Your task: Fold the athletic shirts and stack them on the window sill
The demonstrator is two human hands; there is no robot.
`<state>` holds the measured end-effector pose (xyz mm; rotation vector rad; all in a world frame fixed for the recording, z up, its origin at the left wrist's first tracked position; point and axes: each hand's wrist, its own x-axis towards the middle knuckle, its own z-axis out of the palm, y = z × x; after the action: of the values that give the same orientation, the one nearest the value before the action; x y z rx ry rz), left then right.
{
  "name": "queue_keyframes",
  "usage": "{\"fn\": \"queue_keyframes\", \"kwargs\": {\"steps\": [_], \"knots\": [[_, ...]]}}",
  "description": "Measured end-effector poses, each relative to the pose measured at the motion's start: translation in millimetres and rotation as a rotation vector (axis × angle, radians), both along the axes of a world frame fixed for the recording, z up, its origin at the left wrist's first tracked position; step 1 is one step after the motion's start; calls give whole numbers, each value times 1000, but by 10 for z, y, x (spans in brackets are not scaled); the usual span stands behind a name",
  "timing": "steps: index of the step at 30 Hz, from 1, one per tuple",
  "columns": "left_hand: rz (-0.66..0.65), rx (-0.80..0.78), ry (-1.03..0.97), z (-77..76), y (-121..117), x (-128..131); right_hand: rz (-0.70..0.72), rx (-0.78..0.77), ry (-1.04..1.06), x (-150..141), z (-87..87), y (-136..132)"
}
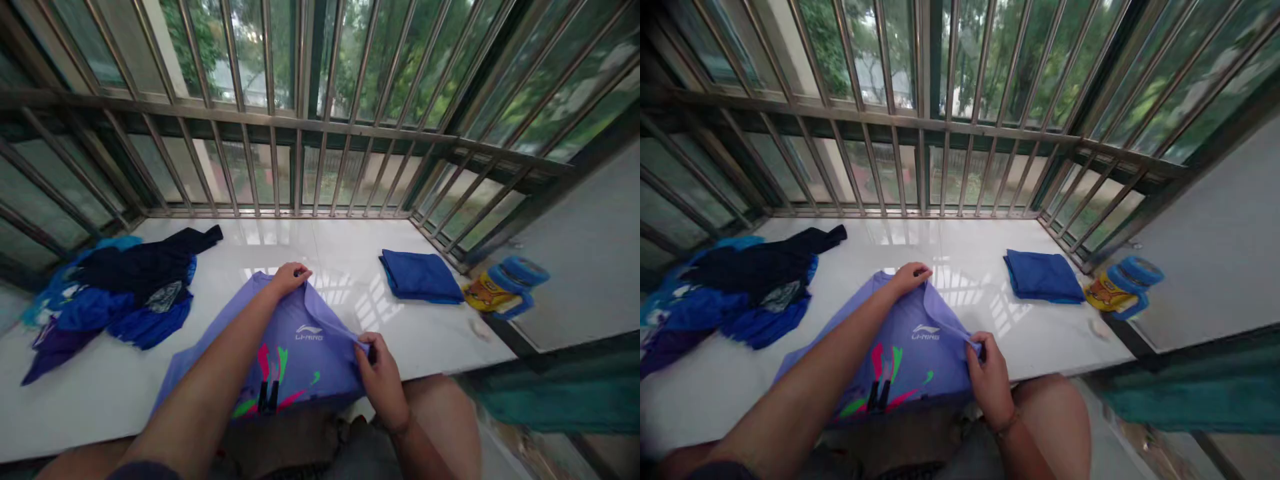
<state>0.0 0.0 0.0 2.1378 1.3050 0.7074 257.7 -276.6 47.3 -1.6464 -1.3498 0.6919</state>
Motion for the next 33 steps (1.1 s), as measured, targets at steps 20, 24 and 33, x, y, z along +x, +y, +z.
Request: {"fn": "queue_keyframes", "kwargs": {"steps": [20,24,33], "knots": [[-181,-215,-172,51,50,-198,-329,85,250,209,-168,0],[-168,-249,-199,40,40,-185,-336,116,252,207,-166,16],[-142,-271,-227,72,52,-222,-350,170,197,177,-16,39]]}}
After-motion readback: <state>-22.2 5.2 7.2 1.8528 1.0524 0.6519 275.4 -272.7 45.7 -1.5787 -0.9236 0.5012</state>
